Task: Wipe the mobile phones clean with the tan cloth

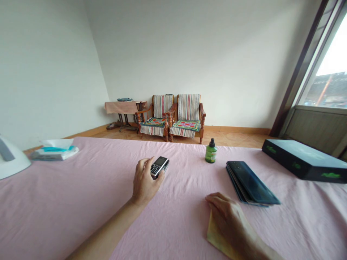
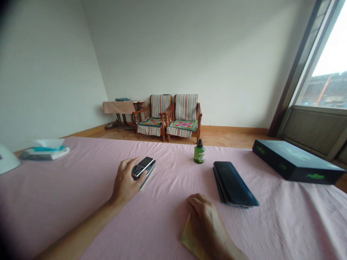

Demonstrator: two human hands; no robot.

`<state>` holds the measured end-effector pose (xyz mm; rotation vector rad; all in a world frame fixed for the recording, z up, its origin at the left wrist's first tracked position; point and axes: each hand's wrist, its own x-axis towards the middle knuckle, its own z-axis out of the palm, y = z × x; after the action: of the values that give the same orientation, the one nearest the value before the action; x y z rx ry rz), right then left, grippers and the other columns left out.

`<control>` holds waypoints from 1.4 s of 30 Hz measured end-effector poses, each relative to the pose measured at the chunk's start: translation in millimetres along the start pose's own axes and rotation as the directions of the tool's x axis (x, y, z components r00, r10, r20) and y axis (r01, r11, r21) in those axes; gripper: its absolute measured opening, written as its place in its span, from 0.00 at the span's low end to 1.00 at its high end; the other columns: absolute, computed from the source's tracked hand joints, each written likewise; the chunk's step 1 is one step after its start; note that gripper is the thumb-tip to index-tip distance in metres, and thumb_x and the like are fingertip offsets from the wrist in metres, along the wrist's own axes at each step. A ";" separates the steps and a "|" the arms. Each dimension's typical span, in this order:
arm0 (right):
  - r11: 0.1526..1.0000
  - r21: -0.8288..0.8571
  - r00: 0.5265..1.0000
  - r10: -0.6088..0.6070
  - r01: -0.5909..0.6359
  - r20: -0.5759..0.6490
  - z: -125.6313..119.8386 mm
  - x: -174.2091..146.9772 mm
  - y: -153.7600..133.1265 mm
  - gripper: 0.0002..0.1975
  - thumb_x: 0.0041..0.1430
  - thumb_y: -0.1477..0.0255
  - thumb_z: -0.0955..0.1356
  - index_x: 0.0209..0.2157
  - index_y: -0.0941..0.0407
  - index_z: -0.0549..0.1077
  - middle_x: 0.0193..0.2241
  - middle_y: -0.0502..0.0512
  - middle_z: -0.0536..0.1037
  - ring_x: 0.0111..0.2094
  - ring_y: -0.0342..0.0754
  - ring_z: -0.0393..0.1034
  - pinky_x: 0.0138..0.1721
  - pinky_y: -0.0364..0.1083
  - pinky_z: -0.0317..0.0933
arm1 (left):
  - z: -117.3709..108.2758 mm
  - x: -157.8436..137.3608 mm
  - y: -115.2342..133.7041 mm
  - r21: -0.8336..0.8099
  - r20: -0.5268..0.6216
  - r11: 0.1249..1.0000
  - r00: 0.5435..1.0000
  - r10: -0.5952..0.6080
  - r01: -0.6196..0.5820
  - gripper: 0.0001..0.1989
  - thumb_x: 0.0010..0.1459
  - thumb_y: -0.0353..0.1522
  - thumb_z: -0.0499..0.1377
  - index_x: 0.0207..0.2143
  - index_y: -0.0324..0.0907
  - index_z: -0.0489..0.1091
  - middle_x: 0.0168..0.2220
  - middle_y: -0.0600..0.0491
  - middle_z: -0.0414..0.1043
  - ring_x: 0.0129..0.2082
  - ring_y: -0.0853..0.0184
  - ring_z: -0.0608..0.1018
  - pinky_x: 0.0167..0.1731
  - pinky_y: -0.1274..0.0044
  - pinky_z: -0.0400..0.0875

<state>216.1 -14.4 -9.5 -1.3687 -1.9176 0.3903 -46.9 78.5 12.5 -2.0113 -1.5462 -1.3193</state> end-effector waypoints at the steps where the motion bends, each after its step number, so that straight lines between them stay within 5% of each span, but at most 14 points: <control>1: 1.000 0.004 1.000 -0.001 0.002 -0.002 0.0 -0.2 0.4 0.16 0.62 0.76 0.58 0.35 0.59 0.77 0.33 0.59 0.77 0.35 0.48 0.73 0.38 0.45 0.65 | -0.3 -0.5 -0.2 -0.009 0.003 1.000 1.000 0.005 -0.005 0.25 0.52 0.35 0.60 0.52 0.38 0.64 0.46 0.44 0.65 0.48 0.54 0.71 0.51 0.64 0.67; 10: 1.000 -0.008 0.999 -0.025 0.025 -0.029 3.0 -0.9 3.5 0.16 0.61 0.78 0.58 0.33 0.58 0.77 0.33 0.58 0.78 0.35 0.47 0.73 0.38 0.44 0.66 | 4.5 -5.5 -4.6 -0.066 0.046 0.997 0.998 -0.030 0.033 0.25 0.53 0.34 0.58 0.54 0.40 0.61 0.49 0.45 0.71 0.48 0.56 0.75 0.48 0.67 0.70; 15: 0.978 -0.199 0.974 -0.102 0.060 -0.203 -11.0 1.0 8.5 0.15 0.61 0.77 0.59 0.42 0.59 0.76 0.39 0.59 0.77 0.41 0.50 0.71 0.44 0.47 0.64 | 5.8 -5.8 -5.4 -0.091 0.046 0.993 0.996 -0.075 0.079 0.26 0.53 0.36 0.58 0.54 0.39 0.62 0.50 0.43 0.71 0.47 0.52 0.75 0.45 0.65 0.72; 18: 0.908 -0.413 0.932 -0.091 -0.067 -0.351 -33.2 4.5 16.2 0.16 0.60 0.74 0.60 0.45 0.59 0.74 0.42 0.61 0.76 0.43 0.55 0.69 0.46 0.52 0.63 | 5.7 -5.2 -6.1 -0.114 0.039 0.990 0.996 -0.080 0.084 0.27 0.53 0.38 0.58 0.55 0.39 0.62 0.49 0.42 0.71 0.46 0.52 0.76 0.43 0.66 0.72; 22: 0.702 -0.604 0.876 0.059 -0.378 -0.479 -55.4 6.9 33.3 0.25 0.58 0.67 0.63 0.55 0.63 0.67 0.53 0.66 0.70 0.51 0.63 0.64 0.48 0.59 0.59 | 5.4 -4.8 -7.0 -0.142 0.023 0.988 0.998 -0.060 0.062 0.27 0.53 0.39 0.58 0.55 0.39 0.62 0.49 0.42 0.71 0.47 0.52 0.75 0.45 0.66 0.71; 25: 0.585 -0.660 0.870 0.186 -0.472 -0.457 -57.0 5.8 45.3 0.32 0.57 0.62 0.63 0.58 0.66 0.62 0.57 0.70 0.66 0.54 0.66 0.61 0.50 0.60 0.58 | 4.6 -4.6 -8.2 -0.152 0.006 0.987 0.999 -0.044 0.045 0.27 0.53 0.40 0.58 0.55 0.38 0.62 0.48 0.42 0.71 0.47 0.52 0.75 0.45 0.65 0.71; 30: 0.509 -0.699 0.864 0.297 -0.503 -0.406 -50.1 4.3 57.3 0.31 0.58 0.61 0.62 0.58 0.64 0.63 0.58 0.71 0.65 0.55 0.66 0.61 0.48 0.58 0.58 | 2.7 -4.4 -9.4 -0.161 -0.021 0.987 1.000 -0.020 0.017 0.27 0.54 0.40 0.58 0.54 0.37 0.62 0.47 0.42 0.70 0.47 0.53 0.75 0.47 0.65 0.70; 42: 0.479 -0.741 0.881 0.296 -0.471 -0.369 -48.5 2.9 51.9 0.25 0.63 0.64 0.58 0.57 0.62 0.64 0.58 0.66 0.66 0.55 0.62 0.62 0.47 0.57 0.59 | 1.0 -4.8 -9.0 -0.168 -0.056 0.986 0.998 0.008 -0.017 0.25 0.57 0.41 0.56 0.54 0.38 0.61 0.48 0.41 0.69 0.49 0.52 0.72 0.48 0.63 0.69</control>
<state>285.6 0.3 -7.4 -2.3731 -1.6282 -0.5323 -54.3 79.7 5.5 -2.0598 -1.4389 -1.5345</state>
